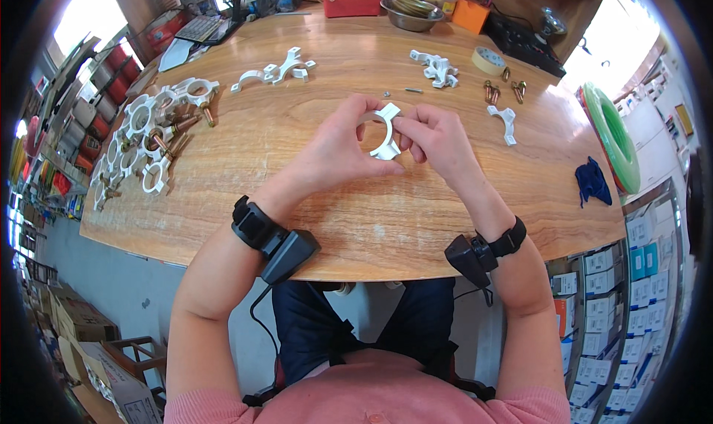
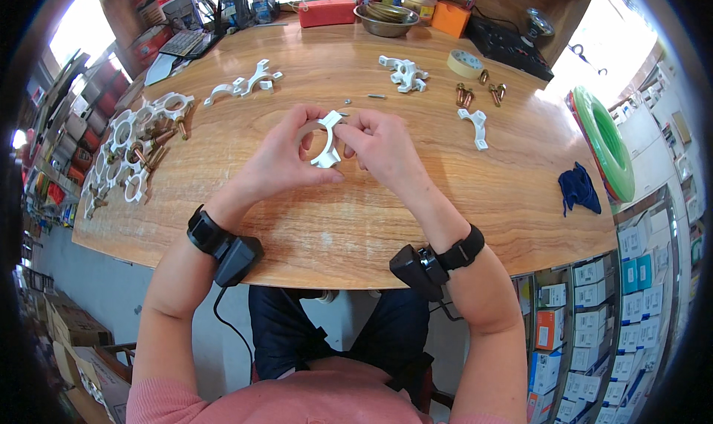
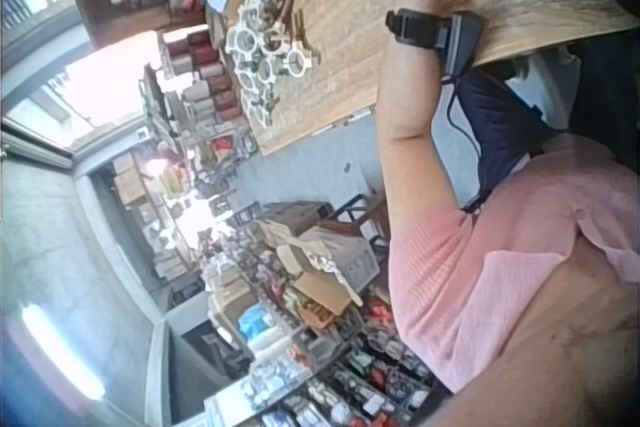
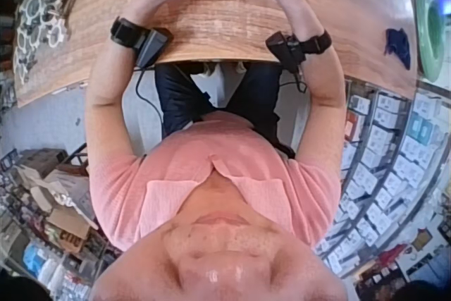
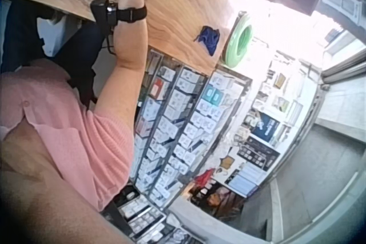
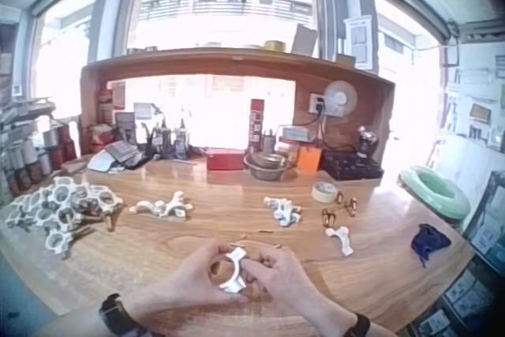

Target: The person assembles white plastic hardware components by hand, inserting metal screws and a brass-colored bolt into the plastic parts while seated at a wooden table.

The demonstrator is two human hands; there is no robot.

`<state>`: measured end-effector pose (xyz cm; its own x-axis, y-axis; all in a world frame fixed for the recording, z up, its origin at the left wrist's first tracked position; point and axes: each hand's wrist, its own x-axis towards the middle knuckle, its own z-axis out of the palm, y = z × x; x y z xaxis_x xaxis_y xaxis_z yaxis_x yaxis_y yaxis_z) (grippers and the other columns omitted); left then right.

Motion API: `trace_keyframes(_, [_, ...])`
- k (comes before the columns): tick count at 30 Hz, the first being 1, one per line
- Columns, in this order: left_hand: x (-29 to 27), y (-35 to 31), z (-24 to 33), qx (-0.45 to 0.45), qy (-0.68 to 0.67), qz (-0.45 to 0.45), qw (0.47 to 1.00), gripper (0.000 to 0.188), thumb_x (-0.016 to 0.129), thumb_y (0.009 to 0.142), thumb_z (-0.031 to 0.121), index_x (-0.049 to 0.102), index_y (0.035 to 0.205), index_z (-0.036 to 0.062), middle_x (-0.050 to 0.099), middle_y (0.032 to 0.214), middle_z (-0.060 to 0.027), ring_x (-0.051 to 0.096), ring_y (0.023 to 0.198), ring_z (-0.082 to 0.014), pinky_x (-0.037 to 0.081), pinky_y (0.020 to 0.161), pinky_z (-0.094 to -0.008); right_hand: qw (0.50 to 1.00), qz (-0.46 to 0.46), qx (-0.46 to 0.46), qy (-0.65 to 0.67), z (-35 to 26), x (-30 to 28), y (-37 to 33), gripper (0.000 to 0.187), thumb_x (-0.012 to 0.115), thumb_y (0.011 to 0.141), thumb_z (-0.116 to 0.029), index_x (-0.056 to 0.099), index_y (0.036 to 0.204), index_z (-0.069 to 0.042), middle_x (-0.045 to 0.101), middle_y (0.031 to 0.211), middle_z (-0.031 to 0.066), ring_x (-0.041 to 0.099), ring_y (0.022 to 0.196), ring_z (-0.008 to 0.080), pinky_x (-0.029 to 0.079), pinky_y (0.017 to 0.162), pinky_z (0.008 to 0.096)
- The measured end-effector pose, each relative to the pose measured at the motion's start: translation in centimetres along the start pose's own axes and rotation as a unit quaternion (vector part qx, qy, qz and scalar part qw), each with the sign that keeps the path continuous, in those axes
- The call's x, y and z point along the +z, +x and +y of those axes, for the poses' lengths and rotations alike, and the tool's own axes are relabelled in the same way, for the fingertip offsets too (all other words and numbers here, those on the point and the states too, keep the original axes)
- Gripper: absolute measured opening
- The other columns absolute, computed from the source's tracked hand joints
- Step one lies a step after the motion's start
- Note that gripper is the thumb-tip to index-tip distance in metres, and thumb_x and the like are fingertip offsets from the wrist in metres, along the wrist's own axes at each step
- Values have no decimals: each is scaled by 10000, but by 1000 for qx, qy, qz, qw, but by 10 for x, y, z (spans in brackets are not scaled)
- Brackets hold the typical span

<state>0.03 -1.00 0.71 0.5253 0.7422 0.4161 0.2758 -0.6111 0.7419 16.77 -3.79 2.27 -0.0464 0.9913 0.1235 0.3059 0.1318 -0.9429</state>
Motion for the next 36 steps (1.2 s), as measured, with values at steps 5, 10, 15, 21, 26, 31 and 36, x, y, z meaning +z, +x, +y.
trace_keyframes(5, [-1, 0, 0, -8, 3, -2, 1000, 750, 814, 512, 227, 406, 1100, 5, 444, 769, 0, 352, 610, -67, 342, 523, -200, 996, -23, 31, 79, 2, -1, 2, 243, 581, 768, -231, 564, 698, 1, 526, 558, 32, 447, 441, 66, 335, 392, 206])
trace_keyframes(10, [0, 1, 1, -7, 7, 4, 1000, 751, 817, 509, 231, 405, 1098, 13, 438, 766, -1, 354, 618, -70, 353, 531, -204, 999, 35, -34, 8, 6, 2, 3, 218, 597, 757, -213, 567, 727, 2, 526, 586, 25, 451, 452, 59, 332, 382, 195])
trace_keyframes(15, [-1, 1, 2, -37, -2, -14, 999, 769, 808, 497, 295, 430, 1093, -10, 489, 875, -81, 421, 694, -149, 410, 624, -268, 994, 13, 44, 102, -2, 1, 0, 158, 572, 785, -187, 541, 732, -41, 496, 591, -15, 407, 468, 41, 298, 417, 189])
trace_keyframes(21, [2, 1, -2, 10, 6, 8, 1000, 744, 822, 507, 249, 402, 1081, 30, 422, 771, 0, 360, 650, -80, 375, 541, -209, 991, -2, 65, 120, -2, 1, 0, 186, 549, 800, -205, 534, 692, -54, 508, 602, -5, 410, 466, 42, 280, 415, 183])
trace_keyframes(26, [5, 1, -2, -30, -86, -15, 996, 690, 769, 590, 257, 398, 1106, -11, 498, 943, -85, 476, 797, -160, 429, 676, -267, 985, -8, 76, 152, -3, -2, -1, 212, 539, 814, -234, 540, 716, -45, 510, 603, 2, 428, 476, 49, 299, 420, 186])
trace_keyframes(31, [-1, 3, 5, -178, -454, 35, 872, 477, 556, 818, 330, 384, 1118, 2, 501, 1002, -78, 510, 942, -169, 434, 764, -286, 993, -9, -17, 119, -5, 5, -3, 199, 576, 799, -212, 528, 855, -28, 507, 666, 5, 431, 481, 59, 337, 442, 185])
trace_keyframes(36, [-4, 5, 0, -194, -564, 2, 802, 602, 257, 868, 538, 393, 1130, 13, 499, 1046, -86, 517, 932, -173, 415, 811, -306, 963, -61, -196, -172, -10, 10, -12, 432, 703, 658, -167, 480, 1010, -54, 518, 789, 29, 473, 548, 92, 404, 510, 221])
